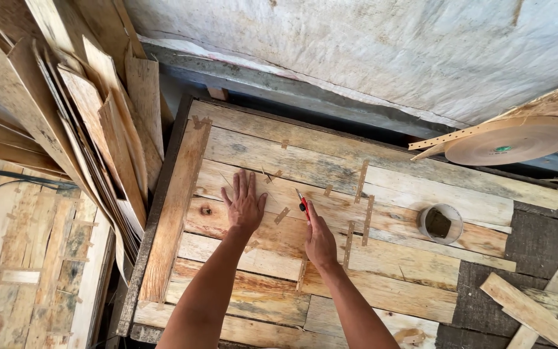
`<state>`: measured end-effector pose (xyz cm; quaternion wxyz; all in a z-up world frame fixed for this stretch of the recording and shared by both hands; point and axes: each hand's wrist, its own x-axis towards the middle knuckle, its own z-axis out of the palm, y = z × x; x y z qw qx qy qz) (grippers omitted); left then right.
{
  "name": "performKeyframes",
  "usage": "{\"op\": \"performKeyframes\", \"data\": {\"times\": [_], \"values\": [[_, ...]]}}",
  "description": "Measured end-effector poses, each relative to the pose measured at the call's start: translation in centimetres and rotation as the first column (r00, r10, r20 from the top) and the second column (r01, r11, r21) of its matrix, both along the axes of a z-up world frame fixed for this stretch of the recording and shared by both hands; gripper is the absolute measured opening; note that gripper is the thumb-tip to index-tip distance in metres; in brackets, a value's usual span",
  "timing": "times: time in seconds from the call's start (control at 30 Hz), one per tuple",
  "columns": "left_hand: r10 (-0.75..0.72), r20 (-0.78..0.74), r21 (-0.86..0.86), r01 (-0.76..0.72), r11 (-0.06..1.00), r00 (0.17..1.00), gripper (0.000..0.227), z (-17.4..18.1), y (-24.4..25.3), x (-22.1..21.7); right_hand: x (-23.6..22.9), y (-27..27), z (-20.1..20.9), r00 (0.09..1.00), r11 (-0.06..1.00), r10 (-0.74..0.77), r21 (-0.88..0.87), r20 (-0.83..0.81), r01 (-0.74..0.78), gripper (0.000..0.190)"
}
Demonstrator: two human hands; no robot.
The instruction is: The recorder is repairing or applying wood veneer strips to a larger wooden panel using a utility knife and adhesive tape.
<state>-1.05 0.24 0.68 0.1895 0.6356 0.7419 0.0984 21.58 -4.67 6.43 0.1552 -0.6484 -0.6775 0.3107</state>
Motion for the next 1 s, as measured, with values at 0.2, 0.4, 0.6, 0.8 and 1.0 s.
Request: {"op": "performKeyframes", "data": {"times": [0.2,0.4,0.6,0.8,1.0], "values": [[-0.014,0.018,0.022,0.013,1.0,1.0,0.076,-0.5,0.0,-0.2,-0.8,0.0,-0.4,0.999,0.997,0.04,0.059,-0.018,-0.039,0.063],[-0.031,0.183,0.091,0.015,0.996,0.983,0.074,-1.0,-0.7,-1.6,-1.1,-0.5,0.1,0.999,0.999,0.042,-0.027,0.022,-0.041,0.063],[-0.037,0.182,0.185,0.002,0.983,0.983,0.065,-2.5,-1.9,-2.3,-0.1,-1.7,-0.9,0.997,0.995,0.06,0.087,-0.043,-0.056,0.064],[0.043,0.177,0.216,-0.081,0.973,0.983,0.049,1.3,-2.8,-1.1,0.9,-2.9,-0.3,0.994,0.994,-0.105,-0.021,0.034,0.106,0.023],[0.126,0.115,0.15,-0.143,0.978,0.985,0.028,2.8,2.0,-0.6,1.7,-4.2,0.2,0.994,0.992,-0.104,0.075,-0.017,0.105,0.015]]}}
